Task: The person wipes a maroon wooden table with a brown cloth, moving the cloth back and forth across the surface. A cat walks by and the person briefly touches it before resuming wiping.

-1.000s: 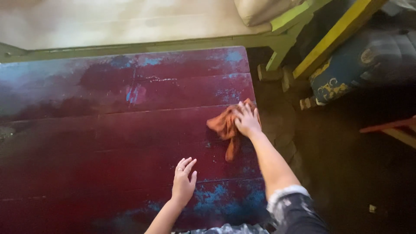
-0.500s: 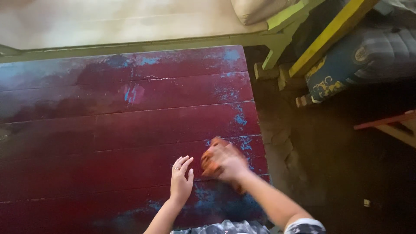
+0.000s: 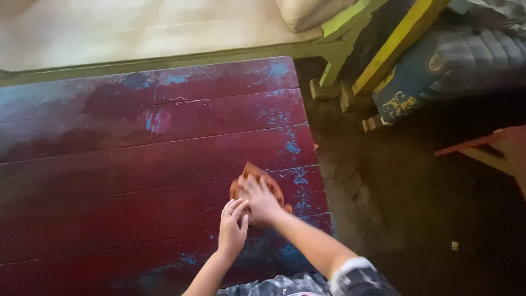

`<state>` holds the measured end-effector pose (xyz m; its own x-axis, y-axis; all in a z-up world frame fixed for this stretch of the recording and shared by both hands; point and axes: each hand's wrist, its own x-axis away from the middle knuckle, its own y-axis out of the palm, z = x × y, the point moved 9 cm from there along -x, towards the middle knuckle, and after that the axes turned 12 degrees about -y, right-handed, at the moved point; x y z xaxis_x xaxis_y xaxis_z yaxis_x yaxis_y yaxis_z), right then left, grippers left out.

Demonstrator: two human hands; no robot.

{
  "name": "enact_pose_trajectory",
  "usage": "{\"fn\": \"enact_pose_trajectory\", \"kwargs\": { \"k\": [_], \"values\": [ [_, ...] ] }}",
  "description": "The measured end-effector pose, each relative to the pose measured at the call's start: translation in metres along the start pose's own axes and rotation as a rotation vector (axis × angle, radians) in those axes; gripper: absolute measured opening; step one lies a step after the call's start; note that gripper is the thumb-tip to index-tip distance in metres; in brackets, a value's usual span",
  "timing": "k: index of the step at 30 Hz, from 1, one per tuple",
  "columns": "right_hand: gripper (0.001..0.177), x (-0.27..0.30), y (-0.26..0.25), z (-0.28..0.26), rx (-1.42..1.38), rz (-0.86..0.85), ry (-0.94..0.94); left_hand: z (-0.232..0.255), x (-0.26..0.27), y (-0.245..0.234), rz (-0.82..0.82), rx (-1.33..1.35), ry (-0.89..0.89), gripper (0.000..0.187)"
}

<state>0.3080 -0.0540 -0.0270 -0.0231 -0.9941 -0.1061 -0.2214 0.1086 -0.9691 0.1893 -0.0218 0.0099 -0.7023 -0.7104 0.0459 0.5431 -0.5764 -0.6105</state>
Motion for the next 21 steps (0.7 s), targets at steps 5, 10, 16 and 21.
{"fn": "enact_pose_trajectory", "kwargs": {
  "k": [5,10,16,21],
  "values": [
    [0.088,0.091,-0.027,-0.006,-0.261,-0.015,-0.055,-0.003,0.0,-0.005,0.023,0.002,-0.011,0.044],
    [0.079,0.095,-0.02,0.117,0.037,0.146,0.134,-0.001,0.013,0.001,0.031,-0.017,0.009,0.044],
    [0.098,0.045,-0.024,0.129,0.03,-0.032,0.594,0.011,0.025,0.02,-0.024,-0.035,0.046,0.046],
    [0.095,0.058,-0.01,0.013,0.001,-0.048,0.113,0.007,0.025,0.026,-0.067,-0.057,0.045,0.049]
  ]
}}
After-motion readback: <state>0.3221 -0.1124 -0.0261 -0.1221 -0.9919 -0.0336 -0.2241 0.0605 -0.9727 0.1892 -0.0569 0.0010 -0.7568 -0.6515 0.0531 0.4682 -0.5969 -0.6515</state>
